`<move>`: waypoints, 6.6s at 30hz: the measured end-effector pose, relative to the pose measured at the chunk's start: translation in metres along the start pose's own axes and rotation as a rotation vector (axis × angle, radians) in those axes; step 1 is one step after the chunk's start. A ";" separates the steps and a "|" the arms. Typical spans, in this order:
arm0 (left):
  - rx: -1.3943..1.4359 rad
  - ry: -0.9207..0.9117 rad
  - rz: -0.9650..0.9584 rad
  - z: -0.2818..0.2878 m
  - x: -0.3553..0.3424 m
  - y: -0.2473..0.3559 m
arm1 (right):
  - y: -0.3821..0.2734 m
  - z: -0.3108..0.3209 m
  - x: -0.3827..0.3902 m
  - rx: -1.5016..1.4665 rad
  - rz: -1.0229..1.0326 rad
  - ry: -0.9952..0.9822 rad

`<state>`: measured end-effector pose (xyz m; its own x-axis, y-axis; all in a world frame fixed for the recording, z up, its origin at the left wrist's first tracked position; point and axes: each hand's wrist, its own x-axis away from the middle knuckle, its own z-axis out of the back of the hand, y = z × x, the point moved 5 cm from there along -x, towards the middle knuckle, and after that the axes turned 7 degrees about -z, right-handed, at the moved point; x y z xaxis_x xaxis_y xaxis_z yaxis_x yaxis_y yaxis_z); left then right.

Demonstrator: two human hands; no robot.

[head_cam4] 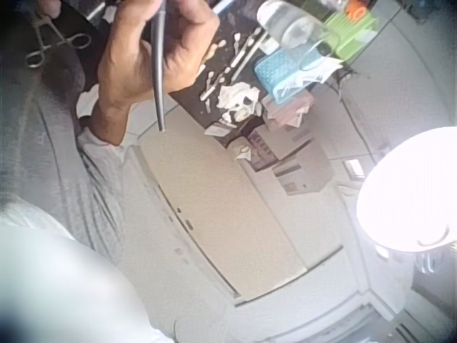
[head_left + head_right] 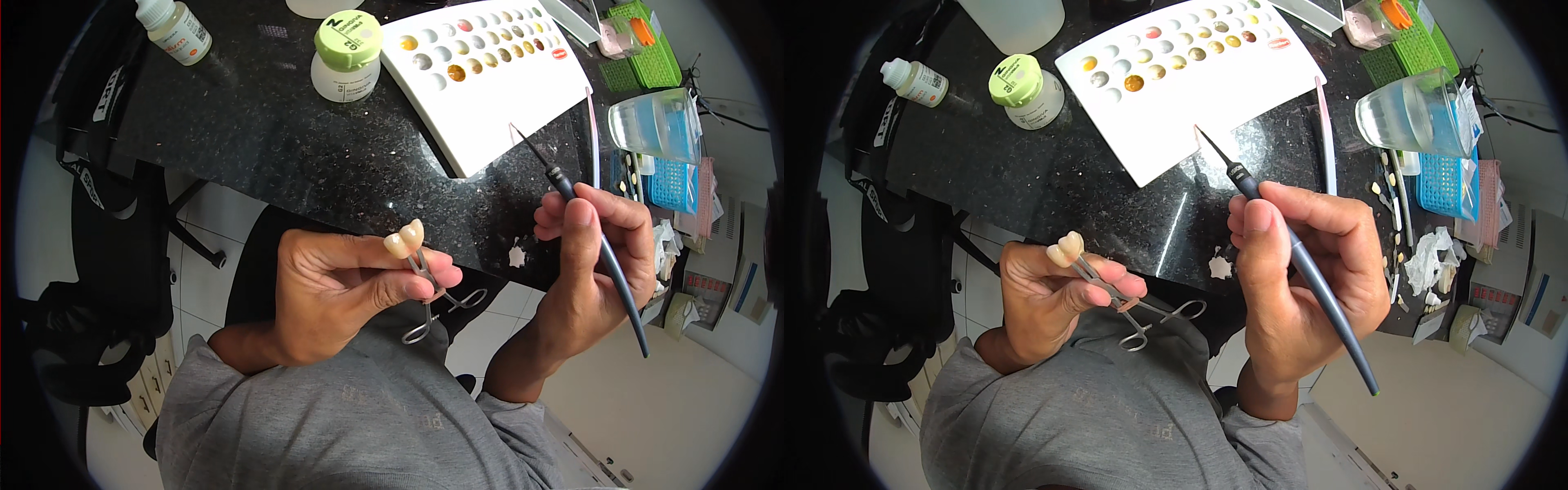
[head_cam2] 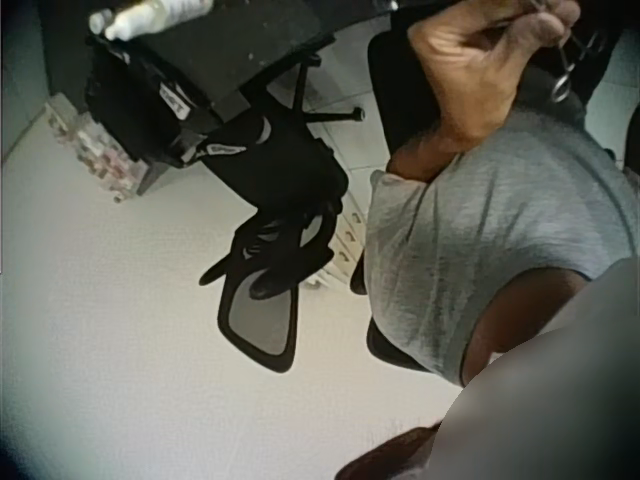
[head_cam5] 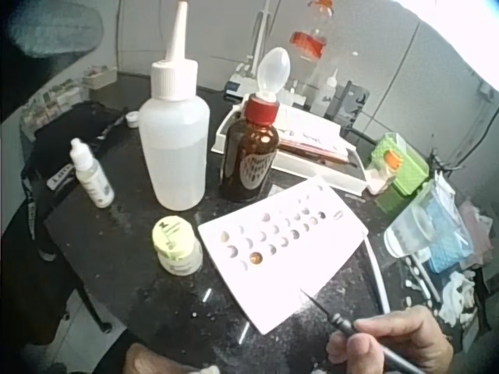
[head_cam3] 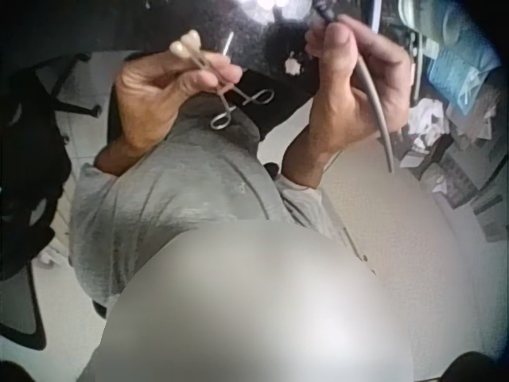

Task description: The recorder is applying stain and glaze to dental crowns using a small brush and pigments at a dental lab bench.

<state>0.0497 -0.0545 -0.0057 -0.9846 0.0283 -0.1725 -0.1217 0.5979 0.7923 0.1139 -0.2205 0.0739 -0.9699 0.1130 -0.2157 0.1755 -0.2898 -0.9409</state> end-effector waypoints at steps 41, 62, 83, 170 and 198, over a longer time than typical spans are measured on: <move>0.106 0.117 0.111 -0.007 -0.006 0.005 | -0.003 -0.017 0.041 -0.189 0.585 -0.368; 0.079 0.133 0.093 -0.008 -0.006 0.007 | -0.003 -0.017 0.041 -0.192 0.601 -0.365; 0.063 0.102 0.093 -0.006 -0.006 0.006 | -0.003 -0.017 0.041 -0.154 0.579 -0.354; 0.070 0.110 0.097 -0.006 -0.006 0.006 | -0.002 -0.015 0.040 -0.156 0.595 -0.362; 0.078 0.179 0.089 -0.006 -0.006 0.005 | -0.001 -0.015 0.041 -0.182 0.570 -0.377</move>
<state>0.0539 -0.0566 0.0033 -0.9985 -0.0545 0.0083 -0.0298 0.6602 0.7505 0.0760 -0.2009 0.0622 -0.7051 -0.3556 -0.6134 0.6669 -0.0386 -0.7442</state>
